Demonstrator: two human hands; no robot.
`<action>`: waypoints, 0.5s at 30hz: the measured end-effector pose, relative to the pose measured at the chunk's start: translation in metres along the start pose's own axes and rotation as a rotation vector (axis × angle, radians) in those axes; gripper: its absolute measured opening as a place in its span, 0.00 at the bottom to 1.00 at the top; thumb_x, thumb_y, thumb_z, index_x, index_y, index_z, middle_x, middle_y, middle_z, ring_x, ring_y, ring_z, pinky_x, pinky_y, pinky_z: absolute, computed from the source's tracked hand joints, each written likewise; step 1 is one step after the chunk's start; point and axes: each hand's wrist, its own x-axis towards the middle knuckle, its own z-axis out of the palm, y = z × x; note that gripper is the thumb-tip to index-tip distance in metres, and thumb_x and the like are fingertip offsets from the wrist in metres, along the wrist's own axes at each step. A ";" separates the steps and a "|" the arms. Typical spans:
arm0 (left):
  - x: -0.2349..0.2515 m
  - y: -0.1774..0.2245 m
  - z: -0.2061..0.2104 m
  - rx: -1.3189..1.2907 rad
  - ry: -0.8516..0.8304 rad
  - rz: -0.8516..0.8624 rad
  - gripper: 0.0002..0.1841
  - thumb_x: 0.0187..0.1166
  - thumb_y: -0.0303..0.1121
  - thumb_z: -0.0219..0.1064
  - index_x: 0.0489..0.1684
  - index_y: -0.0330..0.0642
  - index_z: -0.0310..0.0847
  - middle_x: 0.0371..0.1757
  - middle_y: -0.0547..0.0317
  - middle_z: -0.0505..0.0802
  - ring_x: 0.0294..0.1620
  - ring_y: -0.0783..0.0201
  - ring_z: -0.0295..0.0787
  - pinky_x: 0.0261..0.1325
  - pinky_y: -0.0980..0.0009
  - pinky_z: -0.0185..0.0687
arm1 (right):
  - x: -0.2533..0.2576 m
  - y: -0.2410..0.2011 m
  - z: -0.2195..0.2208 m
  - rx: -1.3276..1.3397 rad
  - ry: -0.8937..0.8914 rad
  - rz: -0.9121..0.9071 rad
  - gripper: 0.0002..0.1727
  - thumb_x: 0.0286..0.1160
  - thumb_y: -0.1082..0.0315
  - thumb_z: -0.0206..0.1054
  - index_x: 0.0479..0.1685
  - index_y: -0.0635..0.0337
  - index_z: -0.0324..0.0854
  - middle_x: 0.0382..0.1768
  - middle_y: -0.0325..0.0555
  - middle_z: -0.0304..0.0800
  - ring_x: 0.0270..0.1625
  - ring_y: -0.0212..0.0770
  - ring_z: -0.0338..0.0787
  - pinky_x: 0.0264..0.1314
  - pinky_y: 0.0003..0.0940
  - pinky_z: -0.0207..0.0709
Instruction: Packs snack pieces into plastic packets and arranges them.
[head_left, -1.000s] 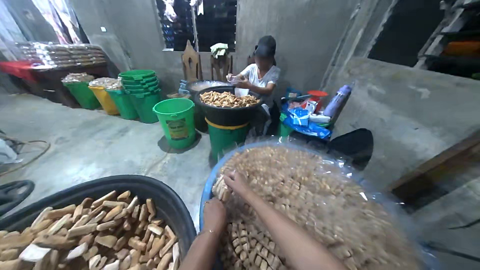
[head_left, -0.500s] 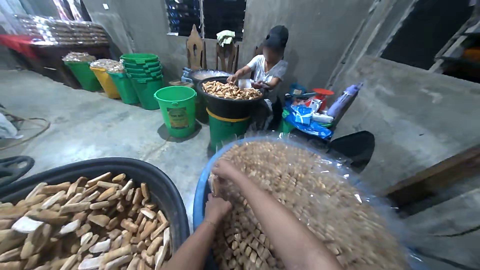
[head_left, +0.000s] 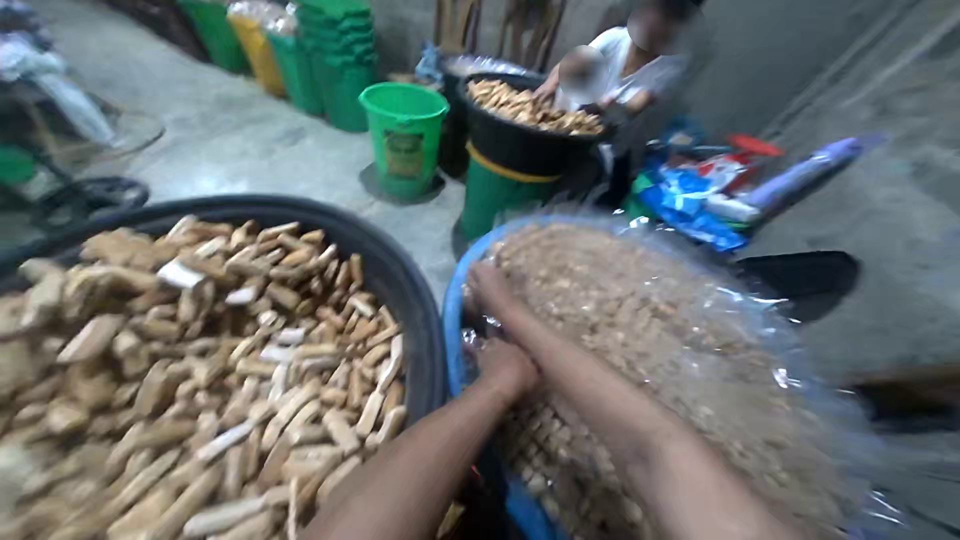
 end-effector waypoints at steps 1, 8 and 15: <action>-0.002 0.000 -0.001 -0.021 -0.019 0.003 0.29 0.86 0.45 0.61 0.70 0.22 0.75 0.81 0.24 0.70 0.85 0.29 0.60 0.81 0.26 0.48 | 0.004 0.003 0.007 0.002 0.023 0.000 0.21 0.92 0.65 0.53 0.71 0.70 0.78 0.67 0.70 0.84 0.72 0.67 0.83 0.76 0.62 0.73; -0.005 -0.003 0.004 -0.046 -0.057 0.053 0.27 0.88 0.42 0.57 0.69 0.22 0.75 0.82 0.23 0.67 0.87 0.29 0.55 0.81 0.29 0.52 | 0.010 0.009 0.015 0.000 0.046 0.088 0.21 0.94 0.64 0.51 0.67 0.72 0.79 0.66 0.71 0.84 0.71 0.68 0.84 0.74 0.63 0.74; -0.003 -0.002 0.009 0.018 -0.070 0.110 0.29 0.87 0.46 0.58 0.73 0.26 0.75 0.87 0.27 0.63 0.91 0.28 0.45 0.84 0.27 0.42 | -0.011 0.012 0.028 -0.029 0.202 0.048 0.22 0.93 0.67 0.48 0.70 0.75 0.77 0.70 0.68 0.82 0.73 0.61 0.85 0.78 0.52 0.74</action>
